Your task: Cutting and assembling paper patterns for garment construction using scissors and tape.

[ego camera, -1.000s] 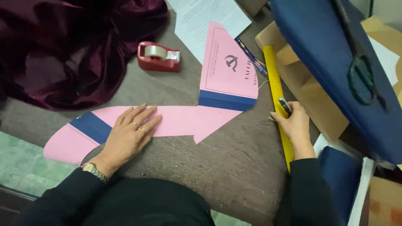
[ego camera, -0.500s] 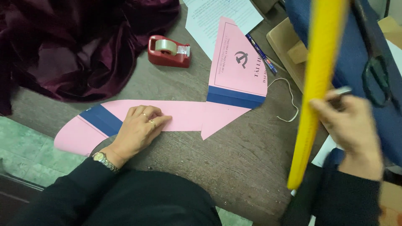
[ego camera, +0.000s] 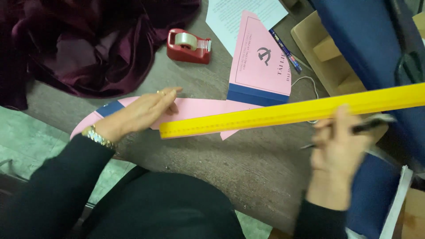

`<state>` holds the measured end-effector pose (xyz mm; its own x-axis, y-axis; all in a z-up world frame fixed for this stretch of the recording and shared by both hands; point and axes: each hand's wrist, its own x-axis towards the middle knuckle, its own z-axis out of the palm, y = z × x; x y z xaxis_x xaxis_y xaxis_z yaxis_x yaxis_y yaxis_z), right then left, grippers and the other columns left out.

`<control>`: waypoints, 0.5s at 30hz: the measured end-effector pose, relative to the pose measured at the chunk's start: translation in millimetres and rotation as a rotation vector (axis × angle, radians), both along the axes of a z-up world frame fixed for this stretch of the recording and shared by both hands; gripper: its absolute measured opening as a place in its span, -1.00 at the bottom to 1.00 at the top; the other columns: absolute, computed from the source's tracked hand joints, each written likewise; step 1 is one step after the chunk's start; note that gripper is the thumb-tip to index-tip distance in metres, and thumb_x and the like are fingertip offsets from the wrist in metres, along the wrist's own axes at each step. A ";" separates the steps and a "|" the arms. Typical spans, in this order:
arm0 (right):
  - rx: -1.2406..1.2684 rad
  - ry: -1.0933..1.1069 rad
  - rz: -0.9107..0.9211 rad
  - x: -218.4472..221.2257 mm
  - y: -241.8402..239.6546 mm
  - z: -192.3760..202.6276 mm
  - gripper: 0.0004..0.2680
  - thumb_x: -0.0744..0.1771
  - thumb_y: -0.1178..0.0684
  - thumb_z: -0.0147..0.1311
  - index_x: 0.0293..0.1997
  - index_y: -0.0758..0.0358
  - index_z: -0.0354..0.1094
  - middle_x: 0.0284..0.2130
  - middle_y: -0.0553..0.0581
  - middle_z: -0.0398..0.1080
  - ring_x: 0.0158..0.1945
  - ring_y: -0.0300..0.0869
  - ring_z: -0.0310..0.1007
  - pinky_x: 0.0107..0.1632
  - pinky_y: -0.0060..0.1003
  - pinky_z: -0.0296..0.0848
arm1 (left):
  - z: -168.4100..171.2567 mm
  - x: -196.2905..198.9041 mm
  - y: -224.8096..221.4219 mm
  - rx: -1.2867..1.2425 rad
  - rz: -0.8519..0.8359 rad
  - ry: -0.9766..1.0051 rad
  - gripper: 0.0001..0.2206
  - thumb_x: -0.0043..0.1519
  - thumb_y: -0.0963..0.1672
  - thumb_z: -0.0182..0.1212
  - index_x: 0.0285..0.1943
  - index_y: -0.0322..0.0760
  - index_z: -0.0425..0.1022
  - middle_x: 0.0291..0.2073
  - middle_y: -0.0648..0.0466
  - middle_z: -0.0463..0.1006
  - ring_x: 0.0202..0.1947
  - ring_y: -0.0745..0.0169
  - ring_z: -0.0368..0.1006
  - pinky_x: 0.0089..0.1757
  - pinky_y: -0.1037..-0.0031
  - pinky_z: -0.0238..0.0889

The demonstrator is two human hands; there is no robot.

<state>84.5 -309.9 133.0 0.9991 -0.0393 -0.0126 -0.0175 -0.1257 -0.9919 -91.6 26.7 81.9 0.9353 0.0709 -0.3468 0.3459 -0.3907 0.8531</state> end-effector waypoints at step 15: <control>-0.087 0.587 0.248 -67.5 25.3 -40.8 -0.66 0.42 -0.04 -0.27 -0.19 0.50 0.39 -0.44 0.42 0.48 -0.89 -0.47 -0.11 -0.78 -0.60 -0.11 | -30.0 -13.5 -8.7 0.639 -0.436 -0.153 -0.31 -0.06 0.07 0.42 0.26 -0.12 0.30 -0.08 0.01 0.44 -0.01 0.02 0.35 -0.02 0.23 0.22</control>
<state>16.9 -284.6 92.2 0.8066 0.1664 -0.5673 -0.5144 -0.2755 -0.8121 -105.1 18.0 51.9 0.9585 -0.1711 -0.2280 -0.0544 -0.8949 0.4430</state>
